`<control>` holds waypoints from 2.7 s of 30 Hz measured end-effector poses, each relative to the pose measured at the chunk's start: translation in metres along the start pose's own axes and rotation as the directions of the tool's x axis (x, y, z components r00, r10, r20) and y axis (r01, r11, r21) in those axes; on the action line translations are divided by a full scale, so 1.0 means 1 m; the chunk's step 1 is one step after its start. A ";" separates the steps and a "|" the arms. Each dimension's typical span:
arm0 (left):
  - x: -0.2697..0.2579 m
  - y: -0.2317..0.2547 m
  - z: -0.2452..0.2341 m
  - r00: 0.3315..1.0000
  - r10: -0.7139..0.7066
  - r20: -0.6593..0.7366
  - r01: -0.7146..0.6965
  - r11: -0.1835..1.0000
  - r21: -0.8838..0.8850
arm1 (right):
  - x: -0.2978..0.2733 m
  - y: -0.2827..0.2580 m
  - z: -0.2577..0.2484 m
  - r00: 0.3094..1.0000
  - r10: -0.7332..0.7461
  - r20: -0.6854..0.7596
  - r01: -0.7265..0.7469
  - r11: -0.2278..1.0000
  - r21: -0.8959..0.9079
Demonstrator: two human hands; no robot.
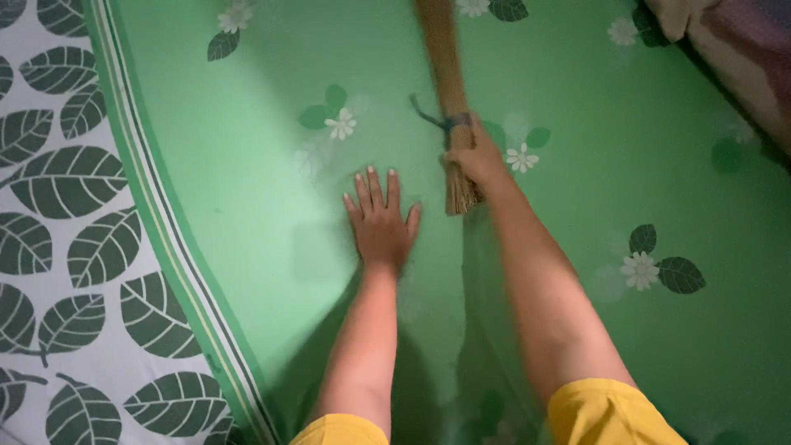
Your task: The person sweeps a patterned floor mat using a traditional straw broom. They repeatedly brush the surface in back-and-forth motions, focusing on the seam between a leaf-patterned section and a green floral section.
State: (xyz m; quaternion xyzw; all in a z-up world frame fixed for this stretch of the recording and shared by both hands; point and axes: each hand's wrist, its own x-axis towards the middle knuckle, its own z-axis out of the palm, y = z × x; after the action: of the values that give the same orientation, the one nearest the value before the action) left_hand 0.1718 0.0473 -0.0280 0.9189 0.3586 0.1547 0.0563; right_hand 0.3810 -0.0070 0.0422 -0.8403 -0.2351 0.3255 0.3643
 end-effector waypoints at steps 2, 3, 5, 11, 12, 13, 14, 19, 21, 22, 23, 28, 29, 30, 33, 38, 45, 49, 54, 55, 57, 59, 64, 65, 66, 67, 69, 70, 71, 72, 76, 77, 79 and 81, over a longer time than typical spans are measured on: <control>-0.002 0.001 -0.002 1.000 -0.005 -0.027 0.005 1.000 -0.001 | -0.014 -0.004 -0.008 0.991 0.089 -0.097 -0.069 0.977 0.201; -0.002 0.001 -0.002 1.000 -0.002 -0.024 0.002 1.000 -0.001 | -0.012 0.006 -0.004 0.991 0.093 -0.098 -0.071 0.977 0.203; -0.001 0.002 -0.001 0.999 -0.002 -0.045 0.003 1.000 0.024 | -0.009 0.025 0.001 0.966 0.175 -0.190 -0.092 0.921 0.379; 0.007 -0.001 0.012 0.959 -0.089 0.270 0.081 0.996 0.040 | -0.050 0.020 0.041 0.991 0.107 -0.077 -0.087 0.970 0.228; 0.013 -0.001 0.010 0.960 -0.085 0.268 0.077 0.996 0.040 | -0.063 0.013 0.042 0.991 0.106 -0.081 -0.085 0.969 0.231; 0.019 -0.002 0.008 0.909 -0.112 0.401 0.097 0.994 0.057 | -0.075 0.005 0.043 0.995 0.087 -0.054 -0.075 0.979 0.190; 0.025 -0.003 0.005 0.837 -0.144 0.528 0.120 0.990 0.080 | -0.088 -0.002 0.045 0.997 0.069 -0.020 -0.066 0.987 0.149; 0.039 -0.025 0.001 0.753 -0.092 0.651 0.090 0.995 0.036 | -0.117 0.006 0.036 0.991 0.125 -0.046 -0.116 0.979 0.165; 0.039 -0.031 -0.007 0.739 -0.046 0.673 0.028 0.999 0.038 | -0.124 0.017 0.035 0.980 0.181 -0.083 -0.164 0.970 0.177; 0.038 -0.034 -0.010 0.741 -0.014 0.672 0.003 1.000 0.018 | -0.126 0.024 0.036 0.967 0.215 -0.139 -0.177 0.954 0.240; 0.037 -0.037 -0.012 0.742 0.018 0.670 -0.022 1.000 -0.002 | -0.128 0.031 0.038 0.949 0.250 -0.191 -0.185 0.935 0.304; 0.060 -0.083 -0.040 0.743 0.020 0.669 -0.038 0.999 0.013 | -0.182 -0.009 0.046 0.938 0.253 -0.235 -0.163 0.924 0.347; 0.064 -0.092 -0.052 0.754 0.000 0.656 -0.045 0.998 0.051 | -0.190 -0.020 0.050 0.943 0.220 -0.248 -0.130 0.933 0.334; 0.061 -0.101 -0.076 0.755 -0.009 0.656 -0.032 0.998 0.051 | -0.186 -0.017 0.061 0.947 0.214 -0.241 -0.129 0.937 0.325; 0.057 -0.137 -0.109 0.768 -0.048 0.638 0.040 0.999 0.026 | -0.178 -0.024 0.099 0.970 0.158 -0.185 -0.103 0.955 0.279; 0.028 -0.227 -0.043 0.771 -0.242 0.589 0.280 0.960 0.027 | -0.202 -0.091 0.178 0.986 0.024 0.165 0.037 0.932 -0.361; -0.012 -0.231 -0.099 0.790 -0.241 0.564 0.232 0.969 0.088 | -0.183 -0.107 0.219 0.924 -0.158 0.348 0.325 0.802 -0.501; -0.019 -0.215 -0.103 0.818 -0.233 0.526 0.253 0.967 0.035 | -0.172 -0.086 0.175 0.987 -0.040 0.153 0.115 0.844 -0.524; -0.025 -0.188 -0.110 0.821 -0.212 0.531 0.223 0.974 0.044 | -0.152 -0.030 0.108 0.979 0.186 -0.079 -0.202 0.918 -0.342; -0.027 -0.184 -0.104 0.836 -0.198 0.511 0.213 0.977 0.029 | -0.142 -0.009 0.098 0.967 0.210 -0.145 -0.242 0.936 -0.254; -0.032 -0.173 -0.097 0.849 -0.177 0.499 0.195 0.981 0.015 | -0.136 0.014 0.087 0.945 0.250 -0.210 -0.285 0.945 -0.158; -0.036 -0.159 -0.099 0.847 -0.184 0.499 0.172 0.983 0.069 | -0.137 0.014 0.085 0.928 0.273 -0.255 -0.305 0.947 -0.098; -0.049 -0.132 -0.102 0.872 -0.169 0.460 0.168 0.985 0.042 | -0.179 -0.043 0.131 0.974 0.194 -0.114 -0.207 0.971 -0.122; -0.053 -0.130 -0.101 0.887 -0.158 0.434 0.166 0.986 0.018 | -0.179 -0.037 0.147 0.991 0.113 -0.077 -0.128 0.966 -0.224; -0.054 -0.129 -0.098 0.885 -0.163 0.436 0.168 0.985 0.025 | -0.185 -0.045 0.155 0.991 0.115 -0.070 -0.128 0.967 -0.221; -0.055 -0.127 -0.095 0.888 -0.175 0.426 0.179 0.983 0.030 | -0.191 -0.054 0.162 1.000 0.029 0.012 -0.023 0.938 -0.345; -0.054 -0.122 -0.085 0.892 -0.179 0.415 0.182 0.983 0.032 | -0.195 -0.061 0.166 0.994 -0.046 0.095 0.084 0.888 -0.453; -0.053 -0.122 -0.079 0.890 -0.196 0.412 0.185 0.981 0.067 | -0.195 -0.061 0.167 0.986 -0.080 0.147 0.147 0.832 -0.535; -0.052 -0.121 -0.073 0.888 -0.213 0.408 0.187 0.977 0.101 | -0.195 -0.060 0.167 0.973 -0.109 0.202 0.212 0.765 -0.608; -0.054 -0.119 -0.073 0.889 -0.206 0.409 0.180 0.978 0.101 | -0.197 -0.060 0.164 0.975 -0.107 0.196 0.206 0.768 -0.606; -0.056 -0.106 -0.076 0.884 -0.239 0.402 0.225 0.971 0.081 | -0.188 -0.045 0.137 0.987 -0.081 0.139 0.145 0.818 -0.557; -0.058 -0.102 -0.077 0.883 -0.244 0.402 0.239 0.969 0.063 | -0.183 -0.036 0.128 0.994 -0.059 0.097 0.101 0.842 -0.530; -0.062 -0.087 -0.082 0.885 -0.219 0.410 0.210 0.975 0.068 | -0.178 -0.015 0.100 1.000 0.016 -0.004 -0.016 0.869 -0.495; -0.067 -0.080 -0.084 0.890 -0.200 0.410 0.186 0.980 0.075 | -0.173 0.003 0.081 0.992 0.084 -0.098 -0.120 0.886 -0.449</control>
State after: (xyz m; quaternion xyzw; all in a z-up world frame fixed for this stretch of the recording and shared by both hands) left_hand 0.0469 0.0606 0.0176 0.8912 0.4305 -0.0569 0.1309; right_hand 0.2060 -0.0806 0.0621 -0.9249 -0.2461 0.2484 0.1493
